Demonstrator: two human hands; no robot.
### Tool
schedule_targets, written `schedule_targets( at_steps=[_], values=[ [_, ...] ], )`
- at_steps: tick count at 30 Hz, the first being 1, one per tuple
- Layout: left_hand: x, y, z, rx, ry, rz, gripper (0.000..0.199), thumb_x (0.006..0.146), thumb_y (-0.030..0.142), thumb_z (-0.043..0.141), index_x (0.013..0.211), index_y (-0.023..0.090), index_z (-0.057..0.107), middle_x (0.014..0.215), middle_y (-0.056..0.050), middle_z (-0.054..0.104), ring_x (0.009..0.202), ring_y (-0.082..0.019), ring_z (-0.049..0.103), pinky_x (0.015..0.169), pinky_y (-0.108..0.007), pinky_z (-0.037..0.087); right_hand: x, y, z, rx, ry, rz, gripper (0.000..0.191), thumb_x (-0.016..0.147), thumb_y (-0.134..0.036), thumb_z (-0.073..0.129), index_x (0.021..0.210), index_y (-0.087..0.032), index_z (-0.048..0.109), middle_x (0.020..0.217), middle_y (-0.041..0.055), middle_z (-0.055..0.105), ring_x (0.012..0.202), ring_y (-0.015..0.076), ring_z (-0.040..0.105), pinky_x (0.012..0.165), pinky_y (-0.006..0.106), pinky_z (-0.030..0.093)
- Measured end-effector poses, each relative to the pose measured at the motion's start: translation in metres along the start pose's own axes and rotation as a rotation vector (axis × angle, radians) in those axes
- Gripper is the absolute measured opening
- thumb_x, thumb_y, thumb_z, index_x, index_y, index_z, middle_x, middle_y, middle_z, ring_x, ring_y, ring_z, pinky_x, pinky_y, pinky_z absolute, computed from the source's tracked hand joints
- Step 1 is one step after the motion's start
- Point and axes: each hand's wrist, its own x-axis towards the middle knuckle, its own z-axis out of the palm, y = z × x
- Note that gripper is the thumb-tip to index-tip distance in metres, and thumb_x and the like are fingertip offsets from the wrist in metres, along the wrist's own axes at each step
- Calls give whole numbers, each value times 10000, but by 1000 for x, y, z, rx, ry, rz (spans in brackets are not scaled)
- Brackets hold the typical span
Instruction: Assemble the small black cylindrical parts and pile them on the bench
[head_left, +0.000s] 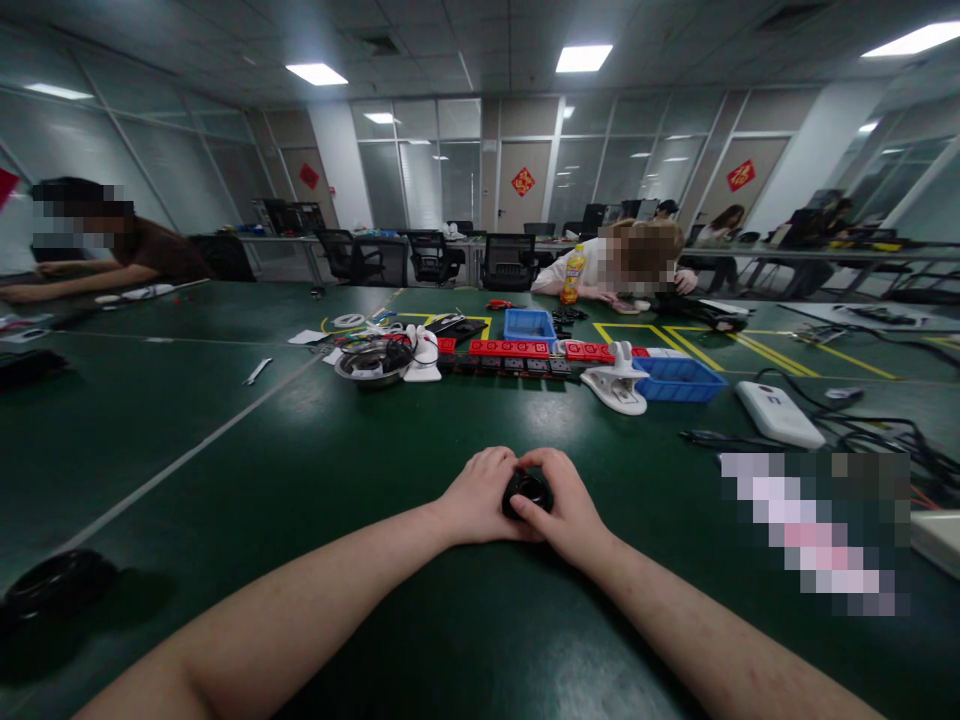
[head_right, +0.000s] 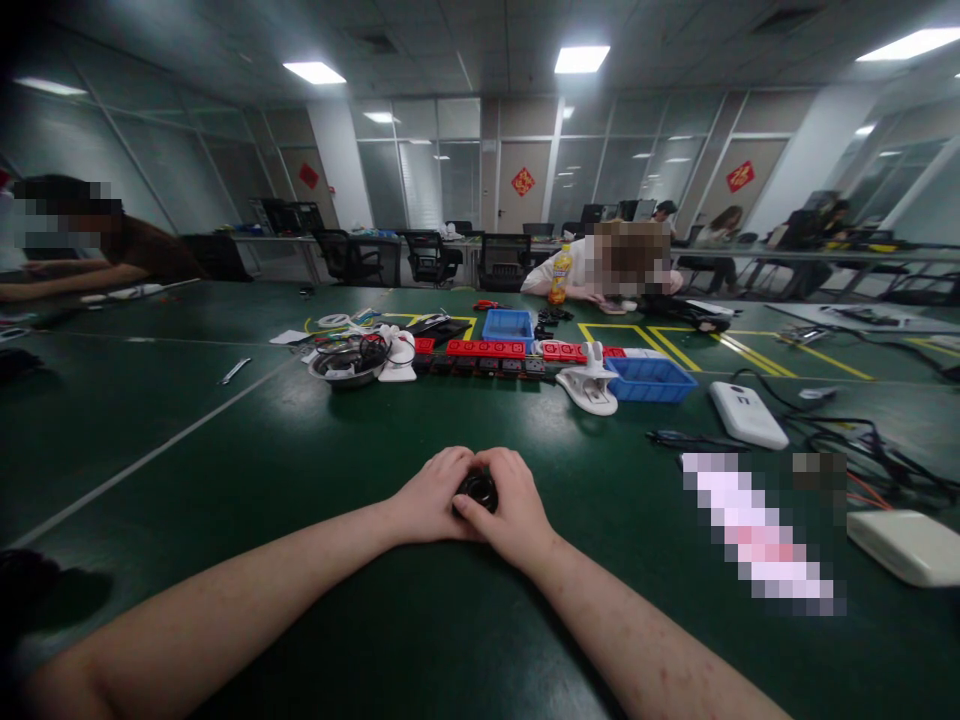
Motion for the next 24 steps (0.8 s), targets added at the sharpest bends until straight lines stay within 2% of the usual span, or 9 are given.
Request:
schedule_targets(
  at_steps=[4, 6, 11, 16, 20, 24],
  values=[
    [0, 2, -1, 47, -2, -32, 441, 605, 468, 684, 890, 174, 518, 960, -60, 481, 907, -241, 471, 798, -377, 428, 1, 0, 1, -45, -14, 35, 221, 772, -386, 558, 848, -184, 514, 837, 56, 539, 803, 221, 489, 715, 370, 408],
    [1, 2, -2, 40, -24, -20, 382, 623, 434, 675, 862, 174, 530, 946, -56, 486, 906, -237, 468, 784, -363, 433, 2, -2, 0, -52, -25, 37, 171, 769, -341, 568, 833, -188, 525, 821, 47, 536, 803, 216, 485, 714, 364, 406],
    [2, 1, -5, -59, -52, 6, 414, 620, 379, 684, 961, 188, 545, 965, -47, 513, 916, -231, 479, 820, -362, 426, 2, -5, -3, -34, -18, 27, 142, 765, -278, 573, 880, -196, 588, 841, 49, 529, 835, 217, 483, 738, 368, 409],
    [1, -4, -6, -161, -58, 82, 445, 613, 299, 692, 1028, 198, 567, 1088, -56, 511, 1037, -239, 458, 927, -364, 377, 2, -6, -7, 17, -28, -35, 180, 764, -213, 527, 913, -211, 629, 859, 55, 559, 860, 221, 494, 760, 386, 411],
    [2, -8, -5, -154, -100, 107, 425, 622, 262, 684, 1035, 233, 588, 1123, -40, 513, 1081, -243, 446, 954, -377, 355, 4, -7, -9, 69, -69, -90, 243, 744, -148, 478, 900, -230, 645, 907, 46, 608, 872, 218, 509, 790, 402, 403],
    [3, -9, -4, -126, -104, 131, 350, 627, 258, 680, 966, 208, 610, 1074, -40, 535, 1050, -238, 472, 941, -364, 360, 5, -5, -10, 101, -87, -139, 290, 729, -107, 424, 855, -235, 652, 907, 30, 645, 876, 213, 522, 817, 413, 388]
  ],
)
